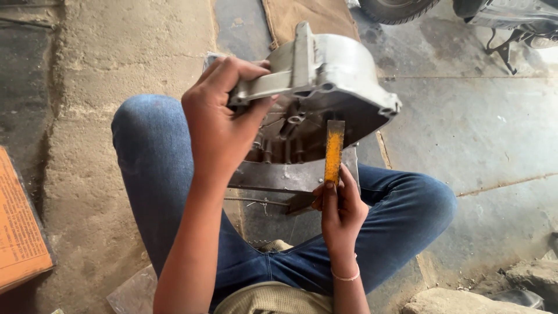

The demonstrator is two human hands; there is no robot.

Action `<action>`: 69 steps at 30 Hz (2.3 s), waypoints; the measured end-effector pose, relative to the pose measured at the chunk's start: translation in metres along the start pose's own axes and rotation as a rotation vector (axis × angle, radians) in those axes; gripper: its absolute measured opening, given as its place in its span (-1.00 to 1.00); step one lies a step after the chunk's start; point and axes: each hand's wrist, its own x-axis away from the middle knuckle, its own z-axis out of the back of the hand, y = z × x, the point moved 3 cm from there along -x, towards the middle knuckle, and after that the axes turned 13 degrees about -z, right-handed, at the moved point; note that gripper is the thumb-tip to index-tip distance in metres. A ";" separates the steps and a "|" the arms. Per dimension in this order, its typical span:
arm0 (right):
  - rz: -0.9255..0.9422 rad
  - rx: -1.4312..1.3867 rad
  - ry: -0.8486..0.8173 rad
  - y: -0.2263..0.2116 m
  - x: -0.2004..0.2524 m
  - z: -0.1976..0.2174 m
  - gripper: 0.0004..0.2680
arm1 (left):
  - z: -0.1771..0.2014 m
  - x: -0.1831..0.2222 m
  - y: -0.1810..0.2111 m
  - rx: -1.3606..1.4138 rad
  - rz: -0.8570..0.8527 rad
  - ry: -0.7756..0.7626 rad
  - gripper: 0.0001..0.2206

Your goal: The person uses a hacksaw blade to scrape and clean the interior surfaces and edges of a metal engine casing, turning it repeatedly to reach different sections.

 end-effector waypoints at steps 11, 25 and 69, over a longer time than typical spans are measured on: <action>-0.095 0.047 -0.087 0.000 -0.002 -0.006 -0.62 | -0.008 -0.004 0.020 -0.041 -0.096 -0.015 -0.83; 0.169 0.367 0.149 -0.021 0.007 0.001 -0.63 | -0.036 0.005 0.046 0.031 -0.123 -0.107 -0.77; 0.203 0.302 0.187 -0.027 0.011 0.009 -0.72 | -0.005 0.009 -0.022 -0.454 -0.132 -0.077 -0.89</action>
